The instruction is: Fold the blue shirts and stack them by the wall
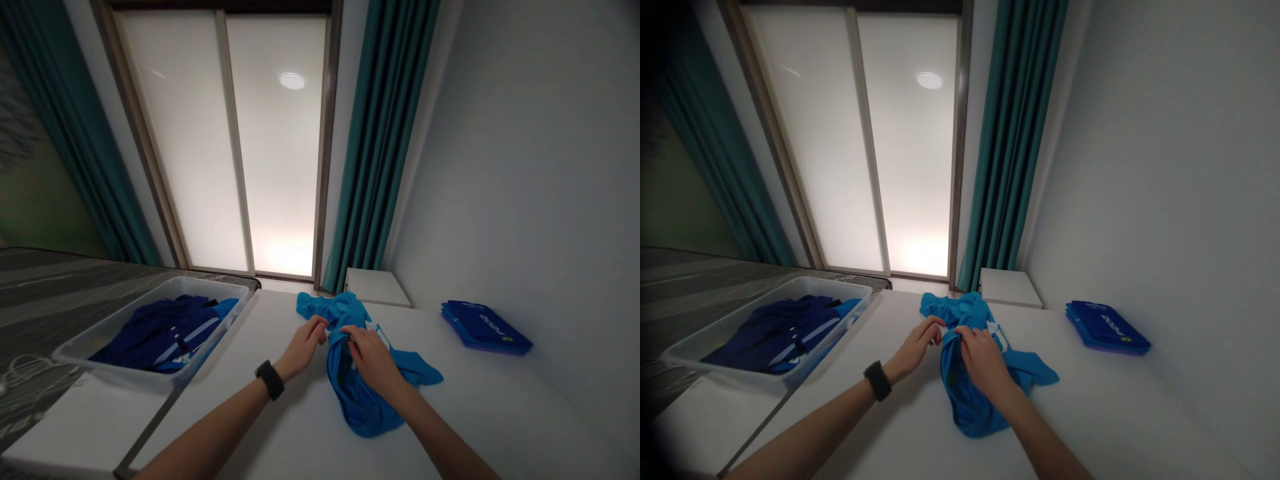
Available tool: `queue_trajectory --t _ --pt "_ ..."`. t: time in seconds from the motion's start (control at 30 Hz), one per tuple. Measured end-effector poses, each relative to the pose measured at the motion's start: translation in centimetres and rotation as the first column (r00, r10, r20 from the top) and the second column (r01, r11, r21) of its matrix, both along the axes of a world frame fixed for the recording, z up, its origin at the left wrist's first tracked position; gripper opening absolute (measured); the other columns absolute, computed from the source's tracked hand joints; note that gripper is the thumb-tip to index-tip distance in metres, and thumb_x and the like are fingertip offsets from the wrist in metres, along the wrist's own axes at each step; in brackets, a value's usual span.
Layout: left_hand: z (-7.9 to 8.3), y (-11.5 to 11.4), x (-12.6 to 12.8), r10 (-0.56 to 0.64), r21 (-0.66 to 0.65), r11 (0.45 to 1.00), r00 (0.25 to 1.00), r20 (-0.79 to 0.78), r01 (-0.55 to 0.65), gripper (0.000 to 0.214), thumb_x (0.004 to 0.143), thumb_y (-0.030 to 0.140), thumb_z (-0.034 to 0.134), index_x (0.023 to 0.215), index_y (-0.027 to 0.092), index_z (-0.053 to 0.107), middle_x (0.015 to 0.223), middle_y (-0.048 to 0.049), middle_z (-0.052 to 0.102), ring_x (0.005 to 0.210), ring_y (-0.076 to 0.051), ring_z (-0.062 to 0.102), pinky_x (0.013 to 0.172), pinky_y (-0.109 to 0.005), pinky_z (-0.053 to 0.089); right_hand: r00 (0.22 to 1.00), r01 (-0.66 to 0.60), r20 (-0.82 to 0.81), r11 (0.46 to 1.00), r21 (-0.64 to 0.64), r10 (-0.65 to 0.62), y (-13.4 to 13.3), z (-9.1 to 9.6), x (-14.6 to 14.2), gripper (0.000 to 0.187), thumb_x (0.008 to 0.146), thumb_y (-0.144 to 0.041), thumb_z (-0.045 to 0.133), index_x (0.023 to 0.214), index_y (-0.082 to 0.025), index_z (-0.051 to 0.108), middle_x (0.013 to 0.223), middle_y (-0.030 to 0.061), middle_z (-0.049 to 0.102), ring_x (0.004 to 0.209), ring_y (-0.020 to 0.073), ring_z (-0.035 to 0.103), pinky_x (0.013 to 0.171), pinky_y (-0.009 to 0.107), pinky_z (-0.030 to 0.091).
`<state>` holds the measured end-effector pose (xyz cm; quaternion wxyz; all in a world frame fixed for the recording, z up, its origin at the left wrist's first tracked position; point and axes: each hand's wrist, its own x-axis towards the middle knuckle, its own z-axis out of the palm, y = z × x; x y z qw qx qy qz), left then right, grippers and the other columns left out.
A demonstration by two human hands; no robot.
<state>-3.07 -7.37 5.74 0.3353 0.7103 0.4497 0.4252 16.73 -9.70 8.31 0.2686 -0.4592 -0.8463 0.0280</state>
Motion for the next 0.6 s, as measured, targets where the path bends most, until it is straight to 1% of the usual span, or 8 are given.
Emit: queue_trajectory --t 0.07,0.13,0.17,0.23,0.3,0.4,0.5,0.6 --pt "0.1 -1.9 0.2 0.001 0.005 1.000 0.999 -0.044 -0.001 0.039 0.092 0.043 0.049 0.122 0.018 0.053 0.096 -0.0059 0.063 0.084 -0.020 0.060 0.074 -0.032 0.049 1.000 0.020 -0.011 1.000 0.017 -0.020 0.4 -0.2 -0.6 0.027 0.093 -0.010 0.044 0.112 -0.022 0.059 0.099 0.0052 0.069 0.092 0.0230 0.061 0.084 0.035 0.041" --pt "-0.1 -3.2 0.6 0.011 0.023 1.000 0.996 -0.093 -0.009 0.063 0.080 0.035 0.066 0.135 0.018 0.042 0.116 -0.0104 0.060 0.095 -0.023 0.059 0.078 -0.034 0.049 0.999 0.038 -0.008 0.998 0.049 -0.038 0.5 -0.1 -1.4 0.023 0.090 -0.010 0.048 0.106 -0.022 0.061 0.095 0.0047 0.068 0.090 0.0236 0.060 0.084 0.037 0.041" --pt "-0.3 -3.6 0.8 0.009 0.010 1.000 0.995 -0.101 -0.008 0.070 0.076 0.028 0.068 0.139 0.019 0.037 0.120 -0.0113 0.058 0.097 -0.023 0.058 0.079 -0.035 0.049 0.999 0.041 -0.001 0.996 0.074 -0.041 0.5 0.1 -1.8 0.021 0.089 -0.010 0.049 0.102 -0.022 0.061 0.093 0.0047 0.068 0.089 0.0241 0.060 0.084 0.037 0.041" --pt "-0.6 -3.8 1.3 -0.005 -0.053 0.999 0.997 -0.074 0.001 0.071 0.074 0.015 0.061 0.139 0.018 0.034 0.115 -0.0099 0.060 0.092 -0.021 0.059 0.077 -0.033 0.049 0.999 0.045 0.003 0.990 0.132 -0.046 0.3 0.7 -2.3 0.016 0.088 -0.010 0.050 0.093 -0.021 0.061 0.093 0.0061 0.066 0.091 0.0250 0.058 0.083 0.038 0.042" --pt "-0.8 -3.5 1.5 -0.014 -0.123 0.992 1.000 -0.013 0.012 0.065 0.071 0.005 0.052 0.134 0.016 0.038 0.103 -0.0065 0.063 0.085 -0.018 0.059 0.072 -0.029 0.048 0.999 0.045 -0.024 0.985 0.167 -0.042 0.1 1.2 -2.5 0.016 0.086 -0.010 0.049 0.090 -0.021 0.059 0.101 0.0084 0.064 0.095 0.0253 0.057 0.082 0.037 0.043" --pt "-1.2 -2.9 1.1 0.006 -0.177 0.984 1.000 0.023 -0.002 0.051 0.067 0.001 0.047 0.115 0.016 0.050 0.096 -0.0041 0.063 0.082 -0.016 0.059 0.067 -0.025 0.046 0.990 0.078 -0.126 0.989 0.128 -0.062 0.4 1.7 -1.9 0.018 0.086 -0.012 0.045 0.096 -0.023 0.056 0.107 0.0074 0.064 0.092 0.0232 0.059 0.079 0.035 0.045" --pt "-1.6 -2.6 0.0 -0.001 -0.216 0.976 0.994 -0.113 -0.024 0.035 0.067 0.003 0.045 0.096 0.017 0.057 0.090 -0.0024 0.065 0.080 -0.016 0.059 0.065 -0.024 0.044 0.969 0.146 -0.212 0.988 0.060 -0.130 1.2 2.4 -0.6 0.018 0.088 -0.017 0.042 0.098 -0.024 0.054 0.101 0.0035 0.069 0.082 0.0222 0.061 0.076 0.034 0.044" --pt "-1.8 -2.4 -1.7 -0.034 -0.238 0.971 0.971 -0.238 -0.024 0.020 0.072 0.009 0.047 0.084 0.017 0.060 0.080 -0.0016 0.065 0.076 -0.018 0.060 0.065 -0.026 0.044 0.950 0.155 -0.281 0.987 0.050 -0.135 1.9 3.8 0.6 0.014 0.089 -0.020 0.041 0.095 -0.025 0.053 0.102 0.0029 0.070 0.081 0.0217 0.061 0.075 0.034 0.044"
